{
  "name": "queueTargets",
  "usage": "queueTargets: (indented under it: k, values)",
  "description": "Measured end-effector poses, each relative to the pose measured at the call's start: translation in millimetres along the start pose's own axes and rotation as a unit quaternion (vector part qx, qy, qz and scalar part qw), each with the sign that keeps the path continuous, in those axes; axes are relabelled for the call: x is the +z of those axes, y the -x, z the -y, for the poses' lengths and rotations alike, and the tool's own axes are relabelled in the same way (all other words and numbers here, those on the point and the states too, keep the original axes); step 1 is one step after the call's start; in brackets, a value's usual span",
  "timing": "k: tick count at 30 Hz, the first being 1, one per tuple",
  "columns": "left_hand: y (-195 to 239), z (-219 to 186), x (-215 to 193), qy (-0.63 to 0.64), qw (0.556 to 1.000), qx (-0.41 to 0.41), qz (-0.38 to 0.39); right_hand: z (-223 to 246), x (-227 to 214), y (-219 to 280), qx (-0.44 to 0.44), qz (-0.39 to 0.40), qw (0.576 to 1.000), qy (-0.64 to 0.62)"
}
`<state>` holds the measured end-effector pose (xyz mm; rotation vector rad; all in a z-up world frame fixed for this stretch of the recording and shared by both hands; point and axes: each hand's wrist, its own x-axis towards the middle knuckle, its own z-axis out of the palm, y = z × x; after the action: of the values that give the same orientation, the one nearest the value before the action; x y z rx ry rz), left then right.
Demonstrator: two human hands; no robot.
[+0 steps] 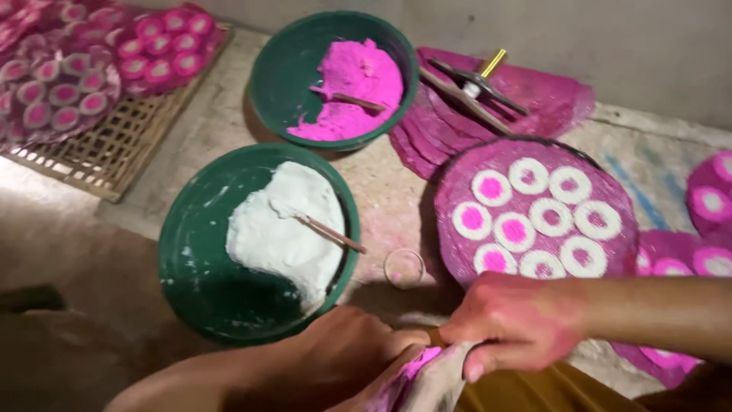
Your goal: The person uses a handheld plunger tool to press white paste into circular molds on a pink glittery mat, then scoops pink paste into the center of each white ring. The finished two-toned circles are arranged on the mat and transferred to a nearby tray.
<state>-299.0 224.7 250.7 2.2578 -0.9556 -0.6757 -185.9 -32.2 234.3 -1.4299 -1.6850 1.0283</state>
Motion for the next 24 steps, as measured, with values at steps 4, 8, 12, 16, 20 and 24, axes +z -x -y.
queueTargets:
  k: [4,8,12,16,20,24]
  values:
    - [32.0,41.5,8.4,0.063,0.993,-0.077,-0.058,-11.7,-6.0,-26.2,-0.014,0.008,0.996,-0.085]
    - [67.6,74.0,4.0,0.384,0.903,-0.136,-0.133,-20.2,-25.9,-46.0,-0.039,-0.022,0.99,-0.137]
    - [97.2,108.8,-13.4,0.482,0.854,0.006,-0.195,-23.0,-84.9,-58.3,-0.058,-0.109,0.927,0.354]
    - [87.6,157.6,-14.4,0.579,0.777,0.114,-0.22,-54.4,-160.4,-85.6,-0.137,-0.106,0.607,0.776]
    - [30.5,228.1,-17.5,0.669,0.666,0.156,-0.29,-112.0,-232.3,-135.8,-0.089,-0.271,0.547,0.787]
    - [-52.9,352.6,-54.6,0.642,0.572,0.113,-0.498,-212.0,-279.0,-199.2,0.102,-0.48,0.742,0.457]
